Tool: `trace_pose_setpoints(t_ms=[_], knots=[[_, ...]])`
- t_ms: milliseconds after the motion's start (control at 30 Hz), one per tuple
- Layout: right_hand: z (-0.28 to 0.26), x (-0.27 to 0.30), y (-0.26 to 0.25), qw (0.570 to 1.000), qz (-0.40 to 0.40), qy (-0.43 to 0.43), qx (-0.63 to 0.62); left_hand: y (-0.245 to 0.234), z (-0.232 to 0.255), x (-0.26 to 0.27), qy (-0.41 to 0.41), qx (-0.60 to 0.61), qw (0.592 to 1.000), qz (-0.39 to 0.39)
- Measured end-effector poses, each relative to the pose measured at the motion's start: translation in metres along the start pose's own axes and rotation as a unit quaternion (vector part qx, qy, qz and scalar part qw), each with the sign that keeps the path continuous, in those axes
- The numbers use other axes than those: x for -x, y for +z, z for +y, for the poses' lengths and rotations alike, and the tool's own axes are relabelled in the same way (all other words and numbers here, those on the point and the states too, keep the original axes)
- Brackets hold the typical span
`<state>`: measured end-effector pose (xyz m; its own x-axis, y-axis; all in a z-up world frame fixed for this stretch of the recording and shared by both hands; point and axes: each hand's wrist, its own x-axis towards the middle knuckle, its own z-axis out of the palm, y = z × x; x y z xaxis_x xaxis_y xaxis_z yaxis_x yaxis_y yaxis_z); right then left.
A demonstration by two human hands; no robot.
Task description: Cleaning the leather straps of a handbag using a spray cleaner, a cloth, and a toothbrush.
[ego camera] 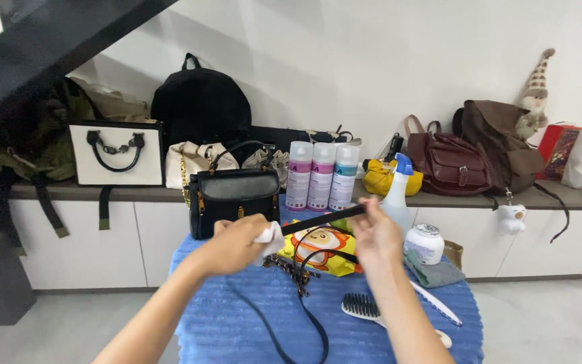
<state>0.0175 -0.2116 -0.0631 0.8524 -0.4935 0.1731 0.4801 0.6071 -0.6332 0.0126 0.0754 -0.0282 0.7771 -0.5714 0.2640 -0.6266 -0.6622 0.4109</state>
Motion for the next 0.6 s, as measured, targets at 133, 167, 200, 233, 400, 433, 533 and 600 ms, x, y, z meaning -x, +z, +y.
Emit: trace_pose_setpoints(t_ms=[133,167,200,233,400,433,533,600], knots=[[-0.010,-0.030,-0.029,0.998,0.029,-0.012,-0.046,-0.003,-0.051,0.003,0.021,-0.017,1.000,-0.009],[-0.011,-0.035,-0.027,0.999,0.026,-0.014,-0.045,-0.006,-0.058,-0.003,0.023,-0.017,1.000,-0.005],[-0.011,-0.039,-0.025,0.998,0.024,-0.010,-0.056,-0.010,-0.066,-0.007,0.038,0.014,0.999,0.013],[-0.008,-0.039,-0.028,0.997,0.027,0.000,-0.067,-0.010,-0.074,-0.007,0.049,0.046,0.997,0.025],[-0.020,-0.007,-0.014,0.993,0.034,0.002,-0.112,0.020,-0.090,-0.040,0.065,0.150,0.986,0.023],[-0.025,0.000,-0.011,0.992,0.032,-0.008,-0.119,0.027,-0.088,-0.047,0.094,0.170,0.981,0.025],[-0.013,0.008,0.006,0.989,-0.030,0.043,-0.135,0.037,-0.061,-0.056,0.116,0.149,0.981,0.033],[-0.004,0.025,0.015,0.988,-0.076,0.097,-0.097,0.035,-0.040,-0.059,0.122,0.160,0.978,0.046]])
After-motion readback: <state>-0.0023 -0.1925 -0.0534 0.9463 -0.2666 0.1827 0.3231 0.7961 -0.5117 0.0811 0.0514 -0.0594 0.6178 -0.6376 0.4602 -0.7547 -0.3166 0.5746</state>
